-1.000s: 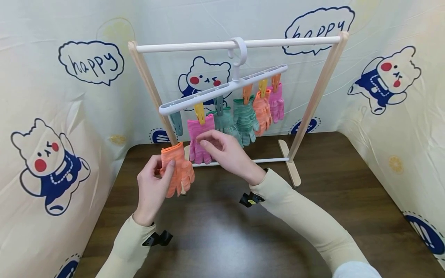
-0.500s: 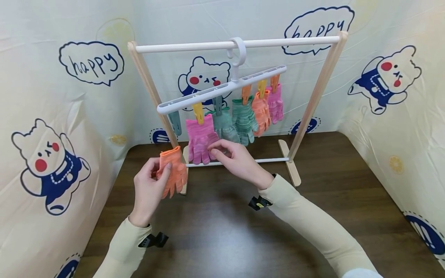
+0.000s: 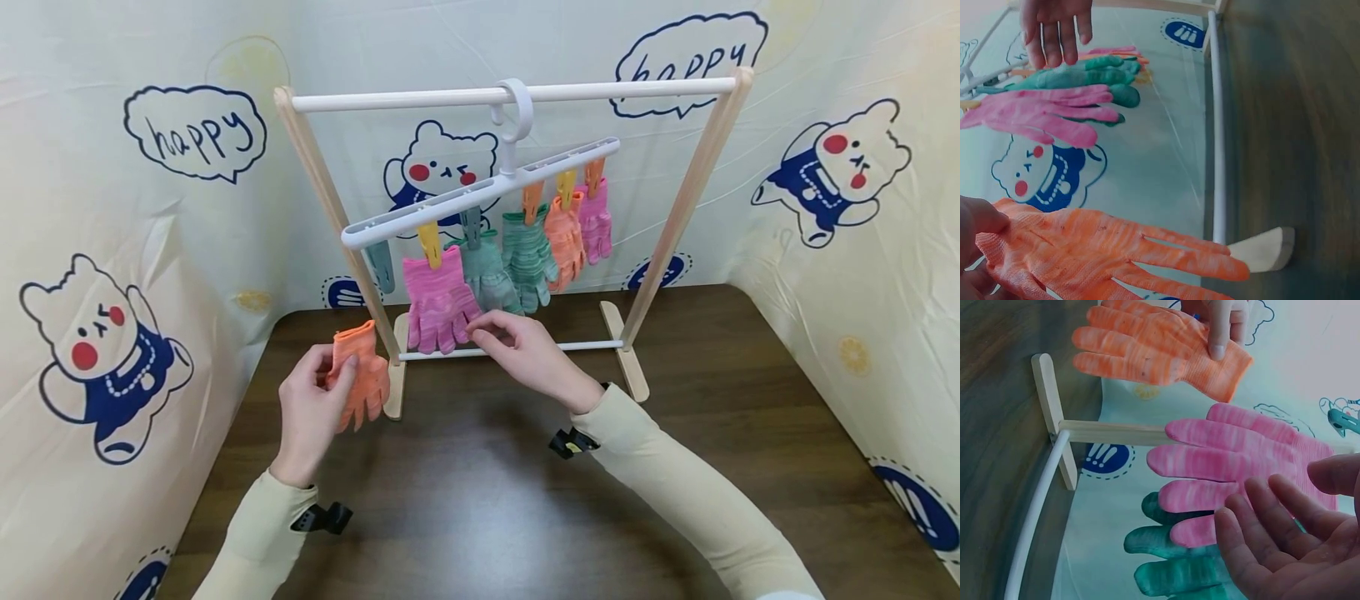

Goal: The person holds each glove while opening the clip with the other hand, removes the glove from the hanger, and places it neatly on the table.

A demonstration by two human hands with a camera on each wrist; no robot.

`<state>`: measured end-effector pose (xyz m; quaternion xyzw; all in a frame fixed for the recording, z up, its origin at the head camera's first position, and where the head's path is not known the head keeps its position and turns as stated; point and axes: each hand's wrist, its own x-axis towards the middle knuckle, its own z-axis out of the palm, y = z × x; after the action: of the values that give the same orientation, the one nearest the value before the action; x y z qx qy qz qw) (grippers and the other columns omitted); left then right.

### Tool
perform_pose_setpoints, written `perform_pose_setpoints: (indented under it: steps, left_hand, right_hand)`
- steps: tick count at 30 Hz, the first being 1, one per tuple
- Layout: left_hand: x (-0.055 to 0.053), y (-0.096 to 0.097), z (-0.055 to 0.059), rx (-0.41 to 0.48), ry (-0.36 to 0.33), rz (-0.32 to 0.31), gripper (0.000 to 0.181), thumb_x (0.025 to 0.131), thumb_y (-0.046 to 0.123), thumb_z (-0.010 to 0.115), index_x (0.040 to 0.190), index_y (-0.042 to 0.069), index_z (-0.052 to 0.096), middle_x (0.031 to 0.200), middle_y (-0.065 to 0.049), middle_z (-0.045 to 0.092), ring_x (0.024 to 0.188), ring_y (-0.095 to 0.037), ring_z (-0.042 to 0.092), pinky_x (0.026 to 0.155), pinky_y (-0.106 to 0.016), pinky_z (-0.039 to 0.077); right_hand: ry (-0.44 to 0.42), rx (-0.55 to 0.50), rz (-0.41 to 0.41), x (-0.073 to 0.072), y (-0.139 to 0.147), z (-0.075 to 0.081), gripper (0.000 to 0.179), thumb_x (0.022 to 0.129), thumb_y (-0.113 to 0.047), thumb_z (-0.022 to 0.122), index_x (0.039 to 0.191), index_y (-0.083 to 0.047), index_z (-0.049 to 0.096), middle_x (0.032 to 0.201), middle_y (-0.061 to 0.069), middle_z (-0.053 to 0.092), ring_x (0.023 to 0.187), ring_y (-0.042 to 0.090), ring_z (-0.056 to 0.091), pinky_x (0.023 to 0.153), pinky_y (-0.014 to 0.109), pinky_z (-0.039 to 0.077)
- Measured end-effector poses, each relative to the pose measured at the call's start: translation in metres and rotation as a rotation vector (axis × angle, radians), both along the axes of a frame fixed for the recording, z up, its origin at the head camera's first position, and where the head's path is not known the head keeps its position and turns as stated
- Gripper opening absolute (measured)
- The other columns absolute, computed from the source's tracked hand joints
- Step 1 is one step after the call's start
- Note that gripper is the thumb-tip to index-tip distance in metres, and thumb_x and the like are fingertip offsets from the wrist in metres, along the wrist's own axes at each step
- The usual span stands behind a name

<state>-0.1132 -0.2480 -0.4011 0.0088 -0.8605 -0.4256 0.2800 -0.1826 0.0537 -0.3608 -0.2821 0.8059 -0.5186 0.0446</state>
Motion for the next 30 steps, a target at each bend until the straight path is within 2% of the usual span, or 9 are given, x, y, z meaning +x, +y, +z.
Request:
perform_pose_setpoints:
  steps: [7,14,22,30]
  left_hand:
    - [-0.002,-0.01,-0.007,-0.037,0.014,0.025,0.015,0.098,0.011,0.073,0.107,0.001,0.07,0.09,-0.011,0.067,0.072,-0.012,0.051,0.062,-0.014,0.039]
    - [-0.002,-0.017,-0.011,-0.082,0.0,0.048,0.015,0.098,0.011,0.072,0.108,0.0,0.069,0.092,-0.012,0.067,0.074,-0.017,0.051,0.062,-0.014,0.038]
    - [-0.003,-0.024,-0.016,-0.123,0.002,0.055,0.013,0.098,0.01,0.072,0.107,0.0,0.069,0.09,-0.013,0.065,0.073,-0.021,0.049,0.062,-0.014,0.036]
    - [-0.005,-0.034,-0.023,-0.155,-0.038,0.07,0.015,0.098,0.011,0.072,0.108,0.0,0.068,0.092,-0.013,0.066,0.075,-0.02,0.05,0.064,-0.014,0.038]
  right_hand:
    - [0.006,0.018,-0.007,-0.001,0.007,-0.007,0.027,0.106,-0.022,0.061,0.123,-0.005,0.072,0.116,0.006,0.074,0.094,0.02,0.067,0.083,0.035,0.056]
    - [0.014,0.037,-0.016,0.002,0.016,-0.013,0.022,0.106,-0.02,0.062,0.121,-0.009,0.072,0.111,0.004,0.073,0.091,0.024,0.064,0.08,0.036,0.055]
    - [-0.005,0.064,-0.022,0.004,0.032,-0.019,0.023,0.106,-0.022,0.061,0.121,-0.01,0.072,0.116,0.006,0.073,0.101,0.018,0.067,0.088,0.04,0.057]
    - [-0.03,0.076,-0.044,0.006,0.052,-0.028,0.022,0.106,-0.022,0.061,0.122,-0.01,0.072,0.116,0.005,0.073,0.1,0.022,0.067,0.089,0.041,0.055]
